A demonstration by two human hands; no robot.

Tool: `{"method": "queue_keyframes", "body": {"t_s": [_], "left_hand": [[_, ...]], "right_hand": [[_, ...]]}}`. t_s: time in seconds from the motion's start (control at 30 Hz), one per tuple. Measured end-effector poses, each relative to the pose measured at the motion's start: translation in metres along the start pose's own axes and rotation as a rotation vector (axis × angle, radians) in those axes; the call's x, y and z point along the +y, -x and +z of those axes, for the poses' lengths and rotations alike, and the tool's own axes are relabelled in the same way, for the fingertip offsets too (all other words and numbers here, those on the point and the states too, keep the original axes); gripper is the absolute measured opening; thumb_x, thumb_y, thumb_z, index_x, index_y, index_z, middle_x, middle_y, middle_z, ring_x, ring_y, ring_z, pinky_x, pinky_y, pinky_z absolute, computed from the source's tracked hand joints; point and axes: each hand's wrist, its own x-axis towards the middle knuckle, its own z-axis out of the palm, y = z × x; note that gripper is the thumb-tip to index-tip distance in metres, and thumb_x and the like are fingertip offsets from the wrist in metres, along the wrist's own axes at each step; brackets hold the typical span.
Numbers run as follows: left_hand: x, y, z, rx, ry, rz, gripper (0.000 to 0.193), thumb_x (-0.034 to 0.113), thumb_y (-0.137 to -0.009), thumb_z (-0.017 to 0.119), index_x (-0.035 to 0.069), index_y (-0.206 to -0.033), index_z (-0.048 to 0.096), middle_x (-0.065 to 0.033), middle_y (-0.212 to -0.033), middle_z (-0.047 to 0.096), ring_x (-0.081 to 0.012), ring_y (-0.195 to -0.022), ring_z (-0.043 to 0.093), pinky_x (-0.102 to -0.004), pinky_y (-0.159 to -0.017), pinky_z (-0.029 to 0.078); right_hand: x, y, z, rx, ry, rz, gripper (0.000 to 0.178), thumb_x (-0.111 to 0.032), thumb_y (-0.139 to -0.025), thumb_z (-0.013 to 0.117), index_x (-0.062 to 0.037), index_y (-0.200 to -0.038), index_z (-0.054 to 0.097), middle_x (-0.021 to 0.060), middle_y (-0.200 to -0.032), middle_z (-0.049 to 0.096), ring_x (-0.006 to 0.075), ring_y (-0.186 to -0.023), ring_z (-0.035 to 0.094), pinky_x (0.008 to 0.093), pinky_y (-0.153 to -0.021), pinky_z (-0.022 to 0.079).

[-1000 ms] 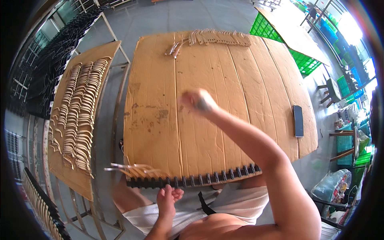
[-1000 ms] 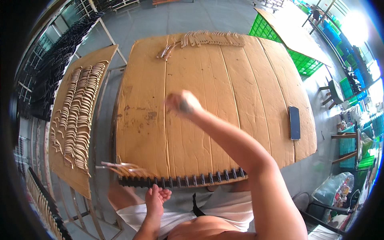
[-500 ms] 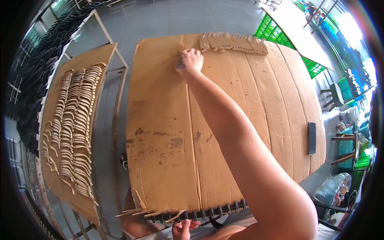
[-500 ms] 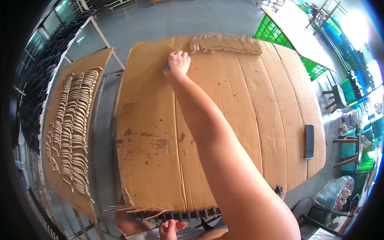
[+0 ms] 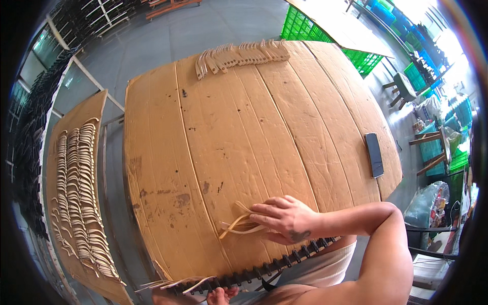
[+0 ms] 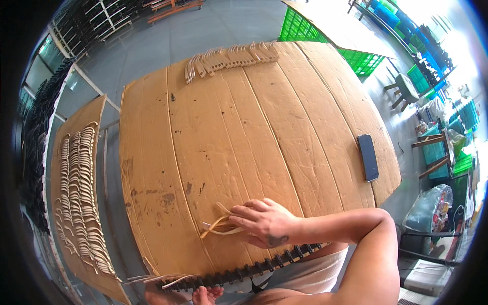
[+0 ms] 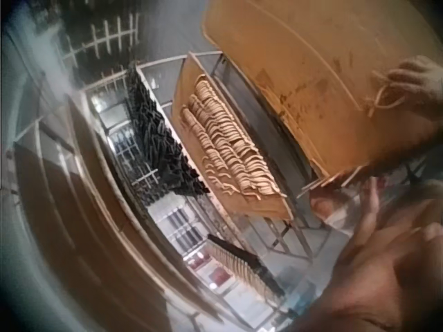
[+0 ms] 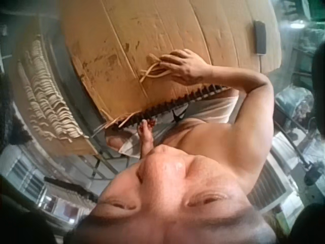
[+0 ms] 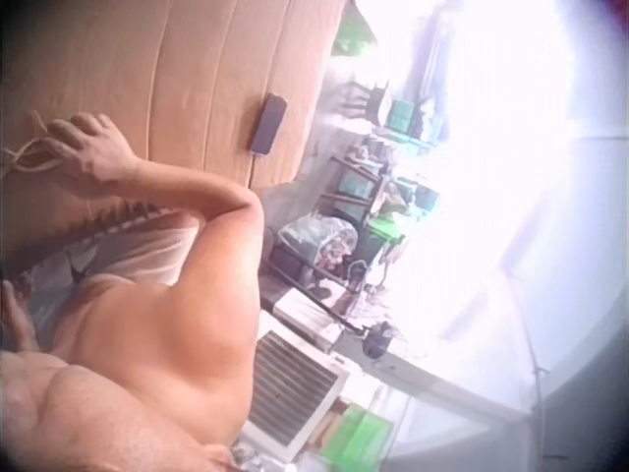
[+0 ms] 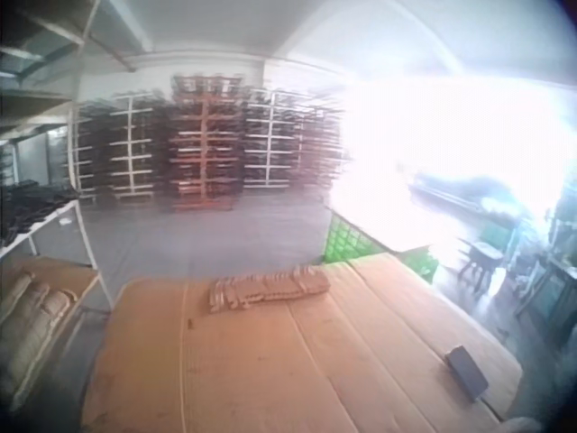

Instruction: The person inserts clear plastic hanger hooks into slots on a black plastic bar. They repeatedly pick up hooks from a pile on the table and place them into the bar, then move the completed bar to a rack.

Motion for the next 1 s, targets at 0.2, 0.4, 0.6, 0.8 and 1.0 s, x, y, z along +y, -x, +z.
{"method": "queue_keyframes", "body": {"t_s": [0.2, 0.4, 0.6, 0.8, 1.0], "left_hand": [[0.016, 0.015, 0.025, -0.066, -0.312, 0.182, 0.025, 0.028, -0.093, 0.059, 0.004, -0.086, 0.059, -0.0073, -0.081, 0.063, -0.021, -0.074, 0.063, -0.0374, -0.07, 0.054], [0.025, 0.011, 0.038, 0.018, -0.436, 0.134, 0.026, 0.028, -0.093, 0.059, 0.003, -0.087, 0.06, -0.0071, -0.081, 0.064, -0.02, -0.074, 0.063, -0.0361, -0.07, 0.054], [0.027, 0.009, 0.04, 0.059, -0.46, 0.093, 0.026, 0.028, -0.093, 0.059, 0.003, -0.087, 0.061, -0.0069, -0.081, 0.064, -0.019, -0.074, 0.062, -0.0349, -0.069, 0.053], [0.03, 0.006, 0.037, 0.065, -0.481, 0.08, 0.027, 0.028, -0.094, 0.058, 0.002, -0.088, 0.062, -0.0067, -0.081, 0.065, -0.018, -0.074, 0.062, -0.0336, -0.069, 0.052], [0.023, 0.004, 0.035, 0.064, -0.48, 0.12, 0.028, 0.028, -0.094, 0.058, 0.002, -0.089, 0.063, -0.0064, -0.081, 0.066, -0.017, -0.074, 0.062, -0.0324, -0.069, 0.052]], "right_hand": [[0.157, -0.117, -0.054, 0.546, -0.056, 0.16, 0.035, -0.033, -0.086, 0.063, -0.007, -0.11, 0.061, 0.0137, -0.112, 0.062, 0.0323, -0.102, 0.06, 0.0442, -0.088, 0.047], [0.272, -0.283, -0.071, 0.645, 0.252, 0.377, 0.066, -0.062, -0.082, 0.055, -0.0096, -0.124, 0.055, 0.0199, -0.131, 0.049, 0.0354, -0.123, 0.044, 0.0446, -0.103, 0.036], [0.279, -0.348, -0.067, 0.336, 0.343, 0.811, 0.096, -0.084, -0.072, 0.04, -0.0165, -0.14, 0.039, 0.0234, -0.149, 0.025, 0.0394, -0.138, 0.022, 0.0517, -0.111, 0.019], [0.279, -0.371, -0.059, 0.146, 0.277, 0.868, 0.092, -0.081, -0.078, 0.032, -0.0229, -0.149, 0.023, 0.0132, -0.155, 0.015, 0.0388, -0.142, 0.013, 0.0599, -0.111, 0.015], [0.245, -0.377, -0.061, 0.078, 0.211, 0.929, 0.091, -0.079, -0.079, 0.033, -0.0238, -0.15, 0.018, 0.0099, -0.157, 0.006, 0.0377, -0.143, 0.006, 0.0657, -0.108, 0.012]]}}
